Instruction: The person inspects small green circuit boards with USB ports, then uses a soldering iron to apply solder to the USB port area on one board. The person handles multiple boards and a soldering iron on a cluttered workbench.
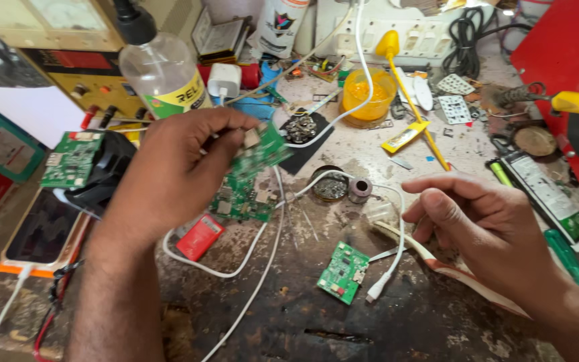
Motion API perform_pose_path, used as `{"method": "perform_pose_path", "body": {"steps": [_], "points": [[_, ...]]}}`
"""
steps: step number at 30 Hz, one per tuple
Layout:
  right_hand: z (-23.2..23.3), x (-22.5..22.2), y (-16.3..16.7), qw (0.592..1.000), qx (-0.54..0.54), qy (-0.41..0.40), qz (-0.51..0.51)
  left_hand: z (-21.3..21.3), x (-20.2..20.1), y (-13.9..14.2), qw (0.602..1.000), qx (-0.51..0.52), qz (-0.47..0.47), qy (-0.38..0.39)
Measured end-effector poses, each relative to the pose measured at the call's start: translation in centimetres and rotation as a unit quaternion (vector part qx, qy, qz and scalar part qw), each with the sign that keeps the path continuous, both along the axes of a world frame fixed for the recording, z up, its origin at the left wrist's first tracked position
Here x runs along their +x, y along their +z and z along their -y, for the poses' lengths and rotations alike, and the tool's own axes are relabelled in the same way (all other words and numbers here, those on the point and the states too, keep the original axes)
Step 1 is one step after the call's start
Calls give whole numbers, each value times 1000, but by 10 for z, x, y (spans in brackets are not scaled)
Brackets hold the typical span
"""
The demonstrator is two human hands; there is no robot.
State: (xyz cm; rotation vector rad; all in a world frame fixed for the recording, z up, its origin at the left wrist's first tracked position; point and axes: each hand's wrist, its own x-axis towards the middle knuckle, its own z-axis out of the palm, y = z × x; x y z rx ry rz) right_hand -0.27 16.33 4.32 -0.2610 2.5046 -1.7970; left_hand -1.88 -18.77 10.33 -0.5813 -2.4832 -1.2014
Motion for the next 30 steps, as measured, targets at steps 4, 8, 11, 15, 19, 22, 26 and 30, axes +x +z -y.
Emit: {"method": "perform_pose_path", "body": {"steps": [4, 8, 11, 15, 19, 22, 26, 30], "points": [[5, 0, -1, 1000, 25, 7, 6, 17, 6, 4, 980, -172, 53, 85], [7, 2, 0, 996, 64, -26, 59, 11, 10, -4, 918, -310, 139, 203], [8, 4, 2, 997, 65, -24, 30, 4, 11, -7, 930, -304, 84, 190], [2, 1, 10, 989, 103, -42, -92, -9, 15, -9, 956, -267, 75, 92], [-5, -4, 16, 982, 93, -112, -118, -18, 16, -11, 929, -340, 141, 30], [-8, -6, 14, 981, 73, -116, -140, -23, 16, -16, 931, -344, 122, 13], [-8, -4, 11, 981, 59, -112, -147, -23, 18, -18, 929, -355, 109, 10], [-6, 1, 18, 984, 27, -119, -131, -26, 24, -12, 941, -324, 93, -10]]}}
